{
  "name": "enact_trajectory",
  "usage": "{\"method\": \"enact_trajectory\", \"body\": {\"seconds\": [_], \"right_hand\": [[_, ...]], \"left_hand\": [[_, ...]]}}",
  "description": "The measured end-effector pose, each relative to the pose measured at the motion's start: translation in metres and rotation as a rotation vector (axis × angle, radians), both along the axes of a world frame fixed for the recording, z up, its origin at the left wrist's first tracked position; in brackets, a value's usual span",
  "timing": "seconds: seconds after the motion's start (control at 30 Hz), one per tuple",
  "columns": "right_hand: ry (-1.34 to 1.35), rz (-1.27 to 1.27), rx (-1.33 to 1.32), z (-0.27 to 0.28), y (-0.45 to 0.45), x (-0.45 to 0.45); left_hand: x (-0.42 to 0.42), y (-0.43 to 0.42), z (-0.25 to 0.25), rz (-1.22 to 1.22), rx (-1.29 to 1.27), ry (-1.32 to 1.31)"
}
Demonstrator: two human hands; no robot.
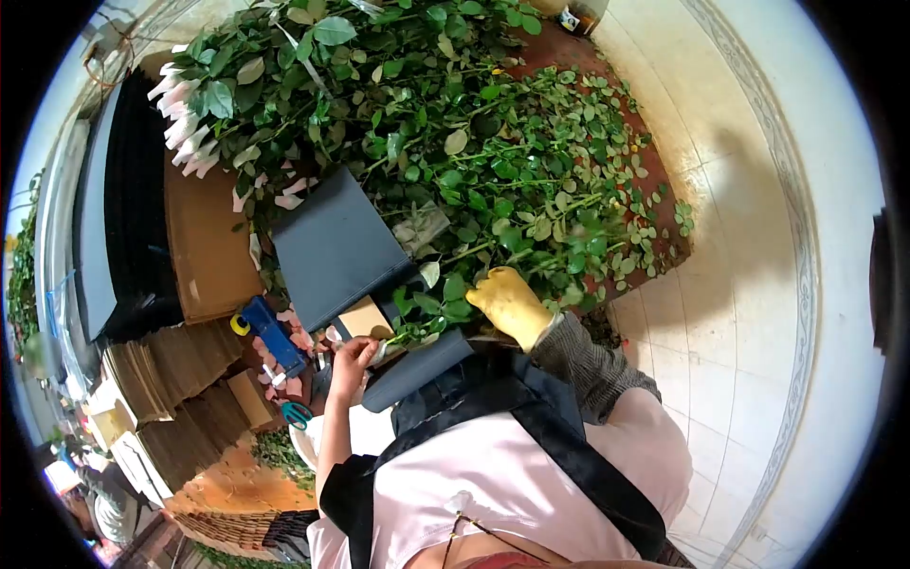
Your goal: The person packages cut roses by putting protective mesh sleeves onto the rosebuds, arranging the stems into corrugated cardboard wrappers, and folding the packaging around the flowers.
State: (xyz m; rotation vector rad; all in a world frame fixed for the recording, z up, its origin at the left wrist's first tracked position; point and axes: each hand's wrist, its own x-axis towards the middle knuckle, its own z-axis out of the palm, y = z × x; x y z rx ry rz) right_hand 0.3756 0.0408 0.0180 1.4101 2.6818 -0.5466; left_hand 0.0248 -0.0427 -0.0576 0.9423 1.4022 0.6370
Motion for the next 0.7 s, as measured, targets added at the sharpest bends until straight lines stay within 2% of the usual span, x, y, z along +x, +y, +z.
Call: {"method": "enact_trajectory", "body": {"seconds": [0.03,0.07,0.13,0.2,0.27,0.33,0.37,0.4,0.47,0.5,0.53,0.57,0.6,0.67,0.7], "right_hand": [[0.128,0.010,0.148,0.010,-0.003,-0.001],[0.132,0.013,0.152,0.008,-0.006,-0.001],[0.109,-0.113,0.171,-0.010,-0.011,0.003],[0.099,-0.123,0.056,-0.039,-0.009,0.020],[-0.298,0.137,-0.339,-0.038,0.010,0.027],[0.084,-0.021,-0.613,-0.009,0.043,0.029],[0.146,-0.056,-0.632,0.004,0.068,0.029],[0.119,-0.116,-0.555,0.025,0.096,0.019],[0.249,-0.222,-0.119,0.024,0.147,0.002],[0.321,-0.236,0.160,0.006,0.178,-0.003],[0.143,-0.302,0.260,-0.017,0.208,-0.008],[-0.059,-0.258,0.404,-0.047,0.234,-0.008],[-0.255,-0.232,0.473,-0.069,0.248,-0.008],[-0.458,-0.241,0.213,-0.117,0.290,-0.008],[-0.448,-0.224,0.211,-0.089,0.296,-0.022]], "left_hand": [[-0.003,-0.002,-0.004,-0.055,0.029,0.044],[-0.006,-0.004,-0.011,-0.098,0.032,0.052],[0.002,-0.004,-0.007,-0.196,0.318,0.180],[0.013,-0.001,0.020,-0.336,0.310,0.381],[0.017,-0.002,0.023,-0.330,0.320,0.381],[0.021,0.003,0.038,-0.336,0.290,0.406],[0.021,0.006,0.042,-0.359,0.269,0.430],[0.021,0.006,0.039,-0.346,0.271,0.431],[0.021,0.004,0.029,-0.288,0.286,0.382],[0.021,0.003,0.026,-0.279,0.301,0.363],[0.020,0.001,0.023,-0.256,0.265,0.355],[0.020,0.002,0.024,-0.265,0.262,0.372],[0.020,0.002,0.026,-0.273,0.256,0.387],[0.020,0.002,0.024,-0.266,0.314,0.363],[0.017,0.006,0.022,-0.275,0.334,0.349]]}}
